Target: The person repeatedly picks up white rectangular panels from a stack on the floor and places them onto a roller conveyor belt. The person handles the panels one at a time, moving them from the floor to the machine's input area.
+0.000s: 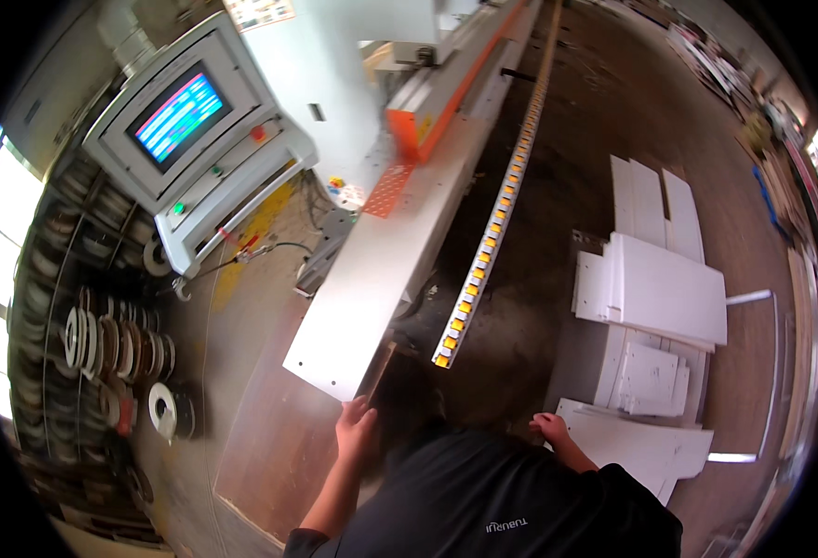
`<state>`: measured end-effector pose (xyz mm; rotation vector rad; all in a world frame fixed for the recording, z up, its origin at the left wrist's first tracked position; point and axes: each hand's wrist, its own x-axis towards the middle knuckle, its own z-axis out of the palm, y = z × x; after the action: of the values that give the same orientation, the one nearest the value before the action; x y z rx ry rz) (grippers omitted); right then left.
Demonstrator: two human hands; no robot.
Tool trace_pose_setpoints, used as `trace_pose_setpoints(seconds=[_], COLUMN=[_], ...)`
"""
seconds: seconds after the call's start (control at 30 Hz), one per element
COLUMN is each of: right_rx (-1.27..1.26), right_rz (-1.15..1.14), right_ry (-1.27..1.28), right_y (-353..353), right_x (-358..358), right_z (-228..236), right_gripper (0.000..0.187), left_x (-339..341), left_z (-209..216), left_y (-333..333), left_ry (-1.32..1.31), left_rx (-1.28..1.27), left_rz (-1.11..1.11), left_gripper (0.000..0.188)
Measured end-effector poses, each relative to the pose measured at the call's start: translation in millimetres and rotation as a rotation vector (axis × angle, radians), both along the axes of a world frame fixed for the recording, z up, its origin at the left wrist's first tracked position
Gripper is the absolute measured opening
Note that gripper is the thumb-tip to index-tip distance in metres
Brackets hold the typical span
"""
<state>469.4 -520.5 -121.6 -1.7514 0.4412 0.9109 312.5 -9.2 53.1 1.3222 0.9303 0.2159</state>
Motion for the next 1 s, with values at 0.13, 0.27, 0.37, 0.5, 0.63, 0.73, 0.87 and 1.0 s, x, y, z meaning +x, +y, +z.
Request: trace_pose_setpoints(seconds=[0.13, 0.27, 0.37, 0.5, 0.63, 0.73, 0.87, 1.0], right_rx=[-0.201, -0.695, -0.327, -0.127, -0.210, -0.324, -0.654, 0.080], right_rz=[0.256, 0.908, 0.237, -0.335, -0.398, -0.536, -0.362, -1.471], right_ry=[-0.062, -0.570, -0.243, 0.098, 0.131, 0.150, 0.016, 0.267], right_y=[-59.7, -75.9, -79.1, -53.8, -75.2, -91.2, -120.5, -130.6], right_x=[-56.4, -97.7, -128.5, -129.1, -152.4, -174.1, -222.6, -178.7], right_z=[-48.9, -60.8, -63.2, 10.1, -16.5, -52.5, -171.4, -161.1], right_gripper=[0.031, 0.033, 0.035, 0.039, 0.035, 0.035, 0.047, 0.059], left_x=[41.5, 80.0, 97.9, 116.0, 124.4, 133.5, 123.9, 95.4], left_z=[15.8, 38.0, 20.4, 13.7, 7.2, 19.2, -1.6, -51.4], left_y=[3.4, -15.9, -25.1, -56.2, -95.9, -148.6, -176.2, -134.3], left_ry=[0.011, 0.059, 0.105, 0.248, 0.275, 0.334, 0.475, 0.218], left_rx=[0.085, 0.040, 0.064, 0.152, 0.140, 0.140, 0.218, 0.564], left_rz=[-0.128, -0.179, -0.210, -0.238, -0.711, -1.121, -1.429, -1.839], left_gripper=[0.043, 0.042, 0.041, 0.041, 0.030, 0.022, 0.016, 0.032])
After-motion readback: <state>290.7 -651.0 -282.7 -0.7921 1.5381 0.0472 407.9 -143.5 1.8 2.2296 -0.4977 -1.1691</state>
